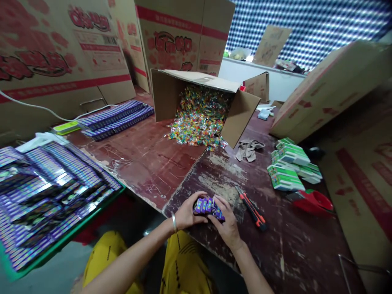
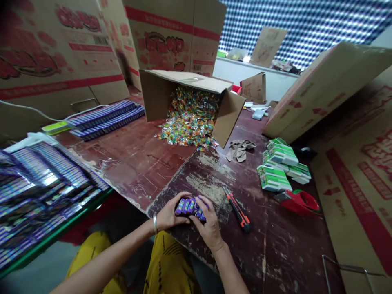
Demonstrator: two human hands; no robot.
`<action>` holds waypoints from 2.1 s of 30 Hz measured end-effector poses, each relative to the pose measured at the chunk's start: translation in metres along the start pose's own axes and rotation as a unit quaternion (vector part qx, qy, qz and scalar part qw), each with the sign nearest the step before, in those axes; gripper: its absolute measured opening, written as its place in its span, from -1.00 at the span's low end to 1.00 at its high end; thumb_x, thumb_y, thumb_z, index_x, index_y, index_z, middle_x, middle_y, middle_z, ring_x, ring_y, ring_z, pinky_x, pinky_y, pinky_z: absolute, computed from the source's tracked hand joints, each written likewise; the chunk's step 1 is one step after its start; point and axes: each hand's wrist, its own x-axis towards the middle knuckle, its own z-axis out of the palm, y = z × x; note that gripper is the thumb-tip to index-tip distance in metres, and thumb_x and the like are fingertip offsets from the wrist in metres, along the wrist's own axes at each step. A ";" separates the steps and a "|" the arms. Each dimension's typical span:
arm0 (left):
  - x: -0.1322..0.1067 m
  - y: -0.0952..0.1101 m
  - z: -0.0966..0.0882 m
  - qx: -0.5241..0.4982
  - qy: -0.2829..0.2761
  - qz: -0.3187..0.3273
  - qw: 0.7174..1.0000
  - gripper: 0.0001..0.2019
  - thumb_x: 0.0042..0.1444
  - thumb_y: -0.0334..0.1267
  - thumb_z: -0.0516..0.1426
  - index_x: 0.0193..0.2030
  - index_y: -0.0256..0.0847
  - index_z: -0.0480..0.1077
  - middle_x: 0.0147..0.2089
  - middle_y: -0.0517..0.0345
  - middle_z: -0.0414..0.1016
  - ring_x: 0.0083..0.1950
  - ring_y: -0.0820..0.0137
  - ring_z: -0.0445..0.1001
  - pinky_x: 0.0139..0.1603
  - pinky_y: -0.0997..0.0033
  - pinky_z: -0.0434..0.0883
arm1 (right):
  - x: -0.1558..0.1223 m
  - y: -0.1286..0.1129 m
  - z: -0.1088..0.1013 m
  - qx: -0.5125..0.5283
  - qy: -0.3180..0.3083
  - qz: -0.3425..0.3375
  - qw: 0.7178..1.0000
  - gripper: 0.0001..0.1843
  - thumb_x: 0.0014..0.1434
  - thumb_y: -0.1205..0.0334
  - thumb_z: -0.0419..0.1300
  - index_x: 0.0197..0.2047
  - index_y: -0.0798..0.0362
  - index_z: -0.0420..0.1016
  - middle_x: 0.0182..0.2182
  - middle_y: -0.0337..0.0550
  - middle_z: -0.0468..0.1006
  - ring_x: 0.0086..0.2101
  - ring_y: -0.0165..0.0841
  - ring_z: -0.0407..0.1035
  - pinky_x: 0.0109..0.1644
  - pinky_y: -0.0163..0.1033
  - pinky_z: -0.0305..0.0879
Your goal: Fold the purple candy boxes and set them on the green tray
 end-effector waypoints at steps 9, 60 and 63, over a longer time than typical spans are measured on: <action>0.002 -0.005 0.002 0.001 0.029 -0.051 0.998 -0.40 -0.15 -0.09 0.36 0.03 -0.20 0.31 -0.06 0.10 0.47 -0.04 0.23 0.44 0.03 0.30 0.36 | 0.011 -0.009 0.002 0.050 -0.010 -0.005 0.999 -0.53 0.20 0.11 0.19 0.17 -0.08 0.31 0.19 -0.03 0.26 0.18 -0.14 0.18 0.26 0.01 0.16; -0.020 0.011 0.041 0.354 0.120 -0.126 0.919 0.21 -0.32 0.16 0.32 0.37 -0.33 -0.19 0.32 -0.34 0.07 0.32 -0.10 0.06 0.24 -0.04 0.11 | 0.039 -0.005 0.042 0.350 0.195 0.248 0.882 -0.24 0.28 -0.25 -0.30 0.01 0.16 0.45 -0.12 0.02 0.56 -0.16 -0.18 0.47 -0.08 -0.13 0.38; -0.018 0.011 0.048 0.358 0.138 -0.129 0.915 0.18 -0.32 0.17 0.31 0.36 -0.28 -0.17 0.31 -0.33 0.05 0.32 -0.10 0.05 0.23 -0.04 0.11 | 0.039 -0.007 0.042 0.378 0.183 0.254 0.871 -0.15 0.26 -0.28 -0.40 0.04 0.20 0.42 -0.16 0.04 0.58 -0.21 -0.18 0.49 -0.16 -0.12 0.41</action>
